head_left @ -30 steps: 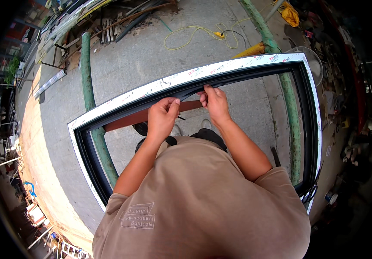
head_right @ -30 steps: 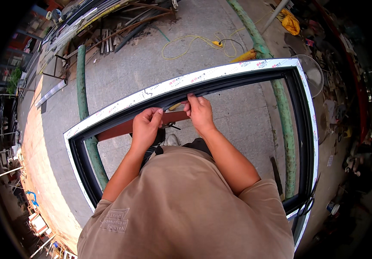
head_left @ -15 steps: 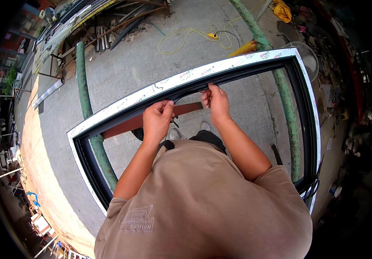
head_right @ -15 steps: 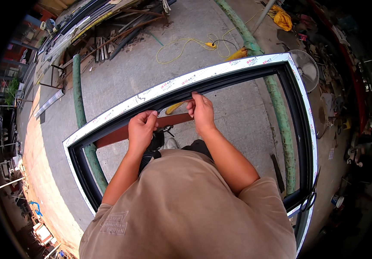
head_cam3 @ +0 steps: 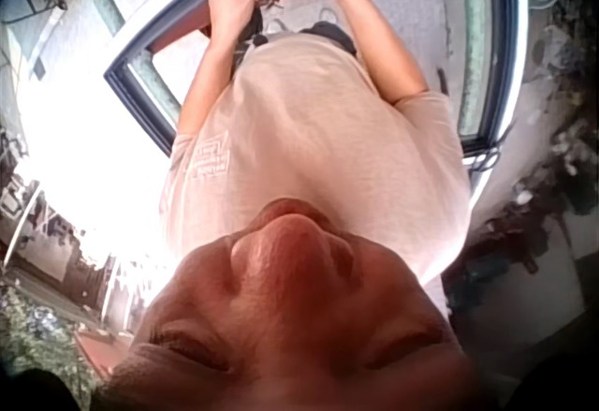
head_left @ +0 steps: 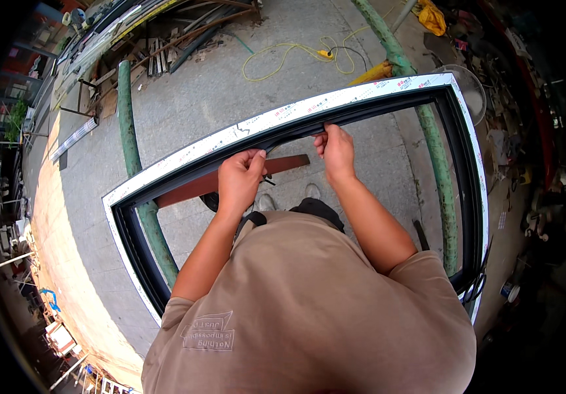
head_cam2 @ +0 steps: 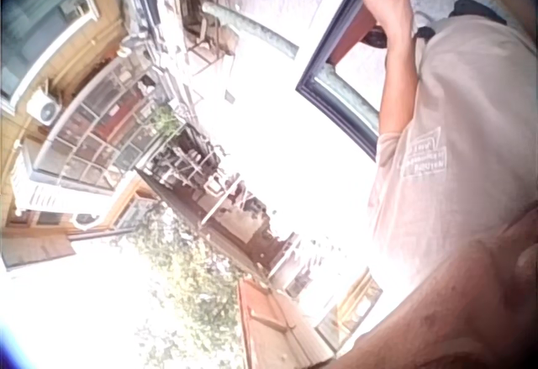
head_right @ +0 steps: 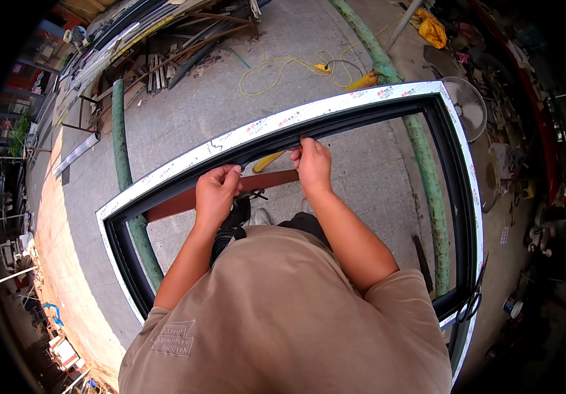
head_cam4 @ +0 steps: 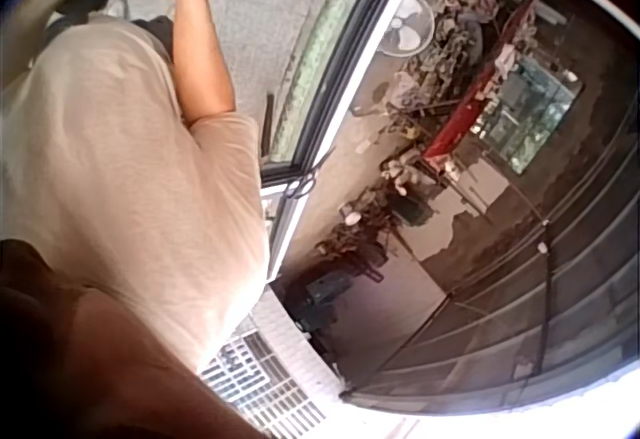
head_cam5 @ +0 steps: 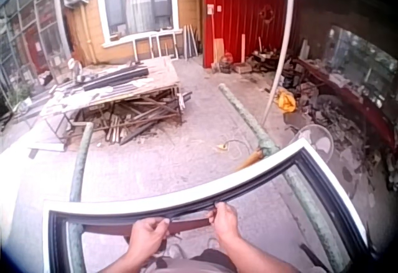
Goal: The person installs a rubber seal into a window frame. They cut a rubber strip with scissors and then press it into the channel of a metal frame by hand.
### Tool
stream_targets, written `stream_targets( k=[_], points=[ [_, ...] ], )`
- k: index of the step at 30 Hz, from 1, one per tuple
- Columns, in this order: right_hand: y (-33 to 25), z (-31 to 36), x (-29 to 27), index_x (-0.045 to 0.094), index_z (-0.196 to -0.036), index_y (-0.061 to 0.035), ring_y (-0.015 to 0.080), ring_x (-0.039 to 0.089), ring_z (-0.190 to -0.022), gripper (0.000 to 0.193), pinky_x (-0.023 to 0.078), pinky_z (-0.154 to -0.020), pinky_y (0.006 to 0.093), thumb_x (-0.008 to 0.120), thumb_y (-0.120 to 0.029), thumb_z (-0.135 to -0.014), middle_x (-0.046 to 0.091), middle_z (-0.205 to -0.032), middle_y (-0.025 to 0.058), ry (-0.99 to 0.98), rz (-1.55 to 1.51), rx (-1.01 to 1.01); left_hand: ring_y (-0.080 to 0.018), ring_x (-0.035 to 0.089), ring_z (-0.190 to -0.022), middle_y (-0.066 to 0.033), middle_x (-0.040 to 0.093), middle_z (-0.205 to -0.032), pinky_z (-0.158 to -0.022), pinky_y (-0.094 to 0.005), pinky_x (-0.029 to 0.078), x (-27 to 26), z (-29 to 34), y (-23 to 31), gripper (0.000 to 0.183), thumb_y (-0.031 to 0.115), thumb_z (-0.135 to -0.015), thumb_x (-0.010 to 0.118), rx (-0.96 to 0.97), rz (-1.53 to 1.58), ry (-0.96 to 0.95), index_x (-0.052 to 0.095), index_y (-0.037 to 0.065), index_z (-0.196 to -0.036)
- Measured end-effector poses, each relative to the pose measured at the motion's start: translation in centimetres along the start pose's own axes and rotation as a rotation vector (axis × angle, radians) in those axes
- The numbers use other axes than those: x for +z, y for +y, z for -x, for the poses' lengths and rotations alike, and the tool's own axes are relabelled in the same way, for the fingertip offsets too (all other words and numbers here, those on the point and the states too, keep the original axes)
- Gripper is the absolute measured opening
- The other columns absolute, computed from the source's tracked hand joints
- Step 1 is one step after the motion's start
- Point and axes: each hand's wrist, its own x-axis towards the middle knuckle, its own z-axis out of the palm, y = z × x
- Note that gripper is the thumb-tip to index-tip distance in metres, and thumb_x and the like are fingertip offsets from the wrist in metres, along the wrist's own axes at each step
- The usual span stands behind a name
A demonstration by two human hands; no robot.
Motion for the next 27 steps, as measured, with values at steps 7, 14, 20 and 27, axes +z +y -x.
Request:
stream_targets(
  k=[7, 14, 20, 27],
  points=[
    [0.6, 3.3, 3.6, 0.072, -0.094, -0.0058, 0.0098, 0.054, -0.063, 0.038, 0.042, -0.058, 0.0279, 0.061, -0.036, -0.113, 0.062, -0.073, -0.0013, -0.222, 0.033, 0.215, -0.0078, 0.064, -0.069, -0.0034, 0.074, -0.077, -0.064, -0.0267, 0.052, 0.0, -0.1, 0.1, 0.03, 0.024, -0.11, 0.075, -0.002, -0.035, -0.013, 0.081, -0.005, -0.111],
    [2.4, 2.2, 4.3, 0.071, -0.095, -0.0055, 0.009, 0.053, -0.062, 0.038, 0.041, -0.056, 0.0273, 0.065, -0.038, -0.114, 0.06, -0.073, -0.0019, -0.299, 0.008, 0.249, -0.0141, 0.072, -0.075, -0.0087, 0.078, -0.084, -0.071, -0.0317, 0.058, -0.7, 0.6, -1.5, 0.024, 0.019, -0.106, 0.078, 0.058, -0.135, -0.105, 0.078, -0.003, -0.116],
    [1.2, 2.7, 4.5, 0.07, -0.096, -0.0049, 0.008, 0.051, -0.061, 0.034, 0.04, -0.054, 0.0263, 0.068, -0.033, -0.114, 0.059, -0.073, -0.0029, -0.283, 0.033, 0.306, -0.0394, 0.078, -0.092, -0.0199, 0.081, -0.101, -0.083, -0.0451, 0.061, -0.3, 1.4, -4.9, 0.025, 0.014, -0.099, 0.078, 0.305, -0.393, -0.002, 0.079, 0.003, -0.121],
    [0.7, 2.6, 4.5, 0.069, -0.092, -0.006, 0.0096, 0.052, -0.06, 0.034, 0.04, -0.054, 0.0285, 0.068, -0.032, -0.113, 0.061, -0.075, -0.0009, -0.244, 0.055, 0.345, -0.0459, 0.077, -0.098, -0.0228, 0.081, -0.103, -0.088, -0.0551, 0.061, -3.0, 2.3, -11.1, 0.023, 0.019, -0.1, 0.074, 0.142, -0.562, 0.062, 0.084, 0.012, -0.119]
  ],
)
